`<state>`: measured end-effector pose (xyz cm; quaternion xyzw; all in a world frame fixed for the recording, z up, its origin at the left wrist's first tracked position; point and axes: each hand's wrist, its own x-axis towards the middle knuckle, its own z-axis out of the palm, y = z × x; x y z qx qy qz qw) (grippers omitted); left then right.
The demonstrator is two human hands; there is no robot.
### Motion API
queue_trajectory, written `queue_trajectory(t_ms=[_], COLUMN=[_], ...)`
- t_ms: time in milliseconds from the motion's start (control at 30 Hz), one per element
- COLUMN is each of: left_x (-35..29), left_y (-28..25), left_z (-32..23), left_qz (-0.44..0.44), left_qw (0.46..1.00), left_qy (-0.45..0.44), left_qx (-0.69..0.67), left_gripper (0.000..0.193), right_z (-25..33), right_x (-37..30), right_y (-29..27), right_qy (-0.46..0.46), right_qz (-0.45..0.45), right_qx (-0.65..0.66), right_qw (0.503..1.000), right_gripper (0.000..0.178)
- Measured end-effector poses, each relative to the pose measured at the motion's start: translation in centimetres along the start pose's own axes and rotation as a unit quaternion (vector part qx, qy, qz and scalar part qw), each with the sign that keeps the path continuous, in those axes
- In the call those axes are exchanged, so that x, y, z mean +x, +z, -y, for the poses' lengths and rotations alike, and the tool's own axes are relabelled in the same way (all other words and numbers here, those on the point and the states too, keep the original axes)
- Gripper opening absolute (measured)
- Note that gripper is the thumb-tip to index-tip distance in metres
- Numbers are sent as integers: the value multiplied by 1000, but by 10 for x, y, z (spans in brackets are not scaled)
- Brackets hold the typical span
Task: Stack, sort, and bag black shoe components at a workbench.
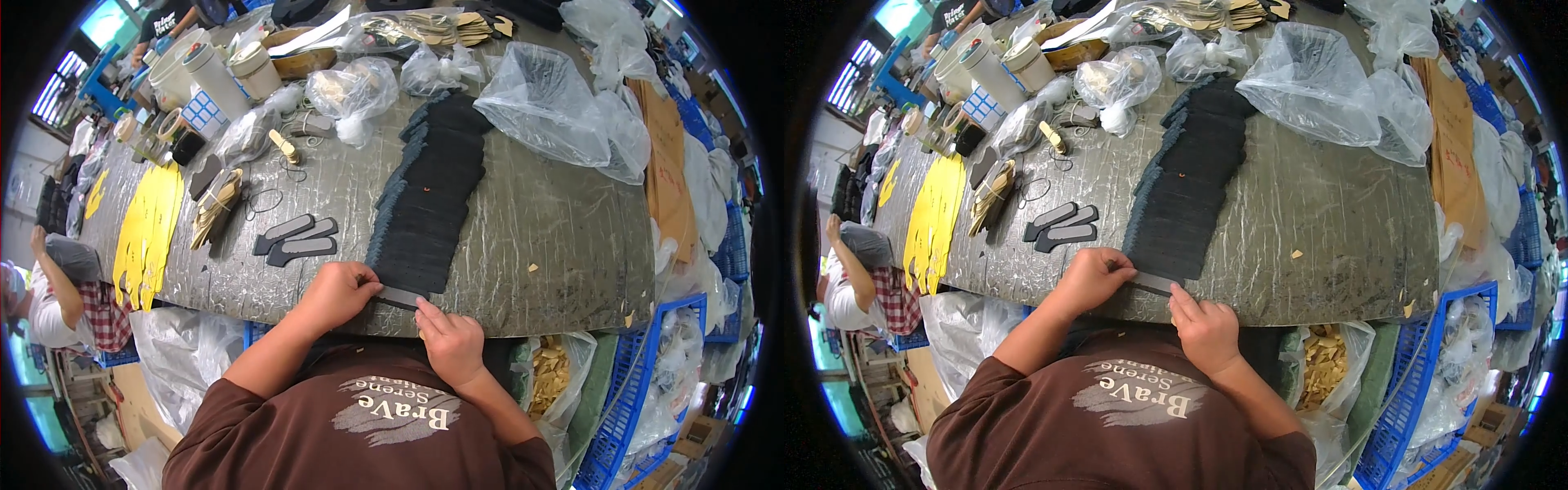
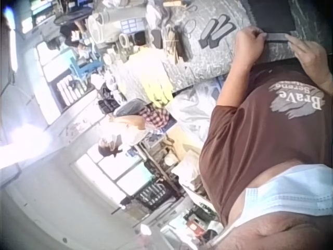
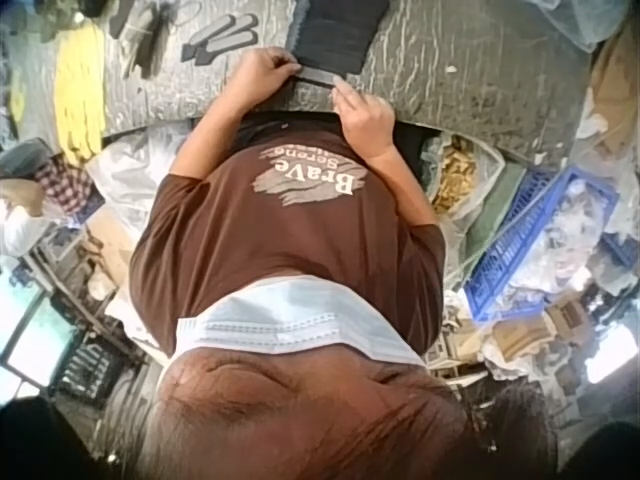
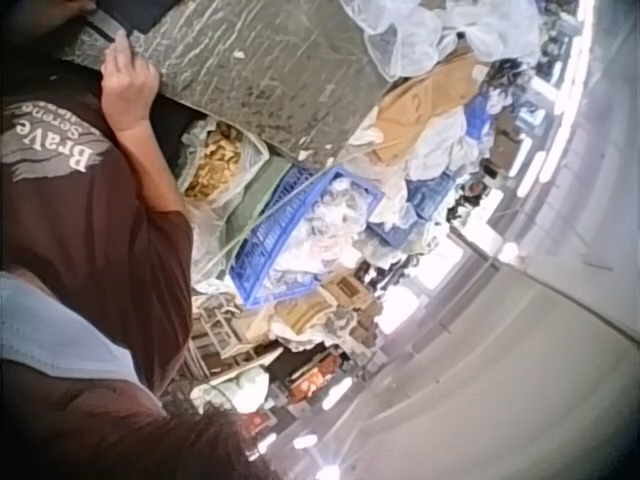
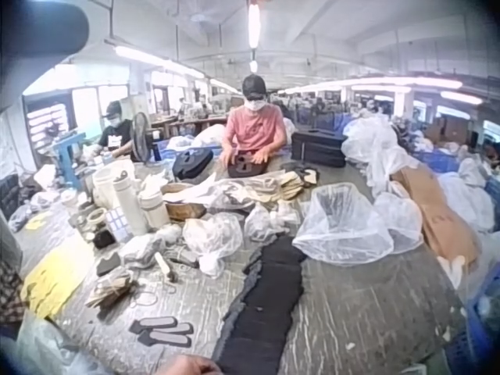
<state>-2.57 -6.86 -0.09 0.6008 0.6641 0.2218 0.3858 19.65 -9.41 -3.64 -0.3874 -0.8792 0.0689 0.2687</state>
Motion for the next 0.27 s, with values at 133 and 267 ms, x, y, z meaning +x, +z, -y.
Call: queue_trajectory(t_ms=[133, 267], left_x=[-2, -3], left_y=[3, 1], left_z=[0, -6], left_qz=[-50, -56], left_qw=[990, 979], left_qy=[90, 93], left_qx=[100, 175], left_gripper=[12, 14], right_z=[-1, -1], right_x=[0, 0], right_y=[2, 2], right_qy=[6, 21], right_qz=[-4, -1], right_qx=[9, 26], right_qw=[1000, 999], right_gripper=[15, 14])
